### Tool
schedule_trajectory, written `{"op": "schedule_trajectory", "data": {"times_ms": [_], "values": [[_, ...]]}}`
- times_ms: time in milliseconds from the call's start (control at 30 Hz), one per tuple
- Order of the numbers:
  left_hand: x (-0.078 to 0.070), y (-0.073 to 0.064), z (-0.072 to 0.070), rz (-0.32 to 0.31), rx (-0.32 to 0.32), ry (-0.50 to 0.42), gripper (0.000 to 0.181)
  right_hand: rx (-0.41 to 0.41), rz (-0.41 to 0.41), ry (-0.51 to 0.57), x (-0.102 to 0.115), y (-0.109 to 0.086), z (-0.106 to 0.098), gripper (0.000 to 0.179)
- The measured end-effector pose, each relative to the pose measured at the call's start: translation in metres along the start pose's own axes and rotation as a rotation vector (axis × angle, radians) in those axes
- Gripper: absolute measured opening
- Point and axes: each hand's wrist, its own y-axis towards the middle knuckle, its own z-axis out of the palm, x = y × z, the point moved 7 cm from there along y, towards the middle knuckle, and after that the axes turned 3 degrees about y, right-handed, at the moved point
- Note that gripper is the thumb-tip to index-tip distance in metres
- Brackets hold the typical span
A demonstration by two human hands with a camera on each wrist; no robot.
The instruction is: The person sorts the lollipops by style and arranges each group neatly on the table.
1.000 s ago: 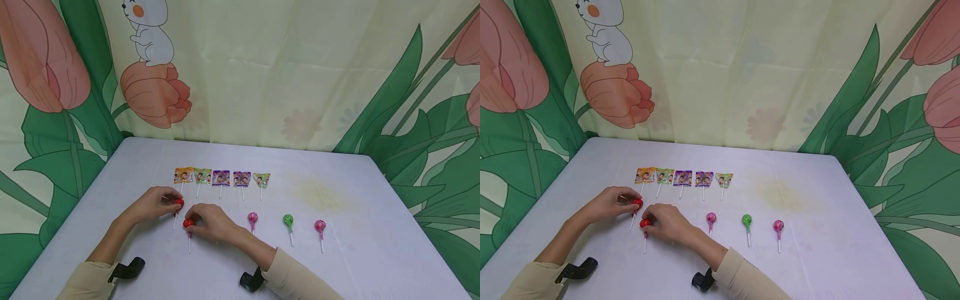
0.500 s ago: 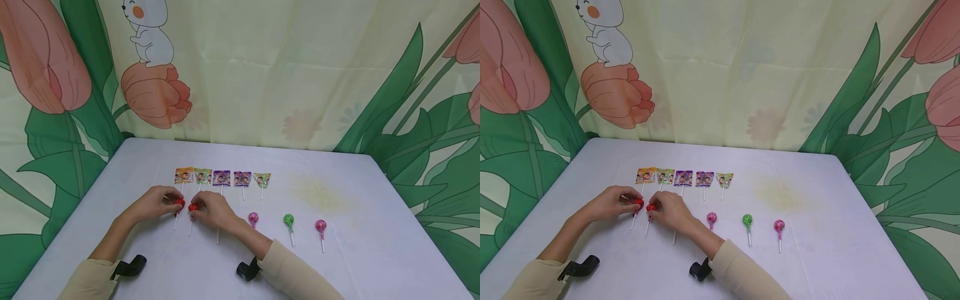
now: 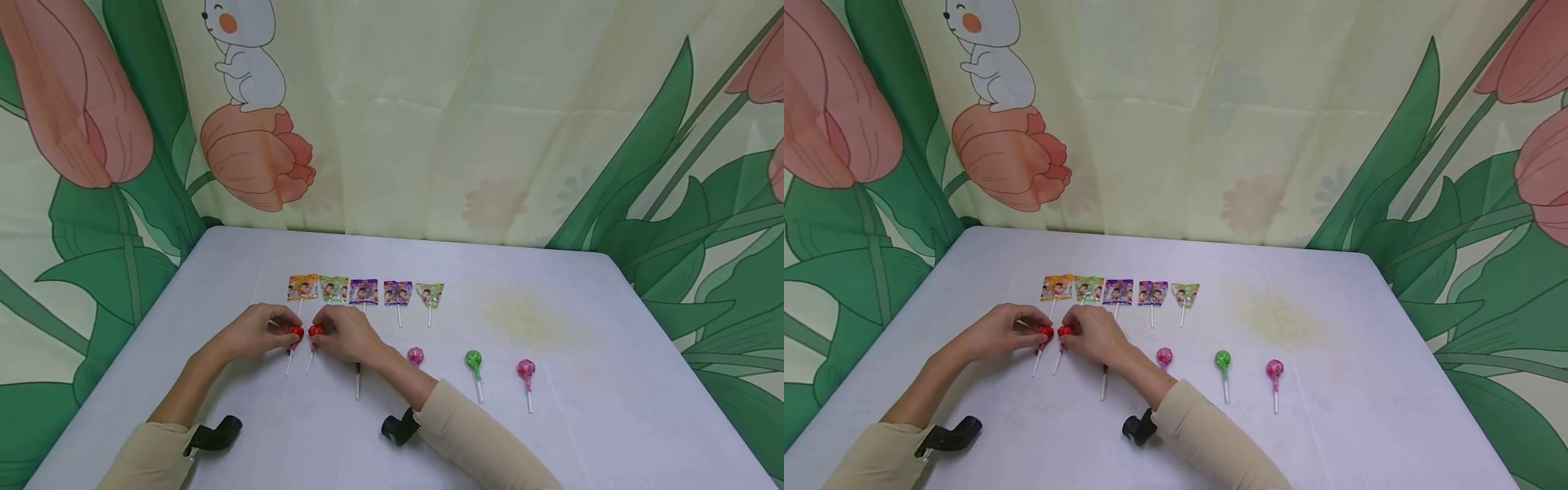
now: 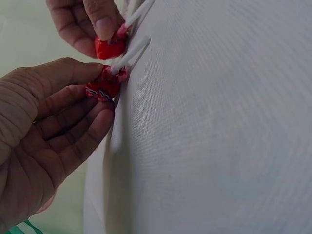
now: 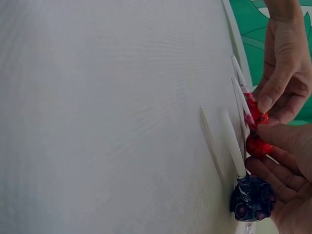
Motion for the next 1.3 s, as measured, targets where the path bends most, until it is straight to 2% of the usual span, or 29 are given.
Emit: {"op": "schedule_trajectory", "data": {"times_ms": [500,767,1300], "values": [[0.003,0.0,0.002,-0.039,-0.008,-0.001,0.021,0.012,0.026,-0.006,-0.002,-0.004,-0.003,0.022],[0.003,-0.001,0.001,-0.048,-0.01,-0.003,0.022,-0.009,0.032,0.047,-0.001,-0.017,-0.018,0.026],[0.003,-0.001,0.002,-0.067,-0.015,-0.021,0.023,-0.053,-0.024,0.108,0.0,-0.048,-0.034,0.028]]}}
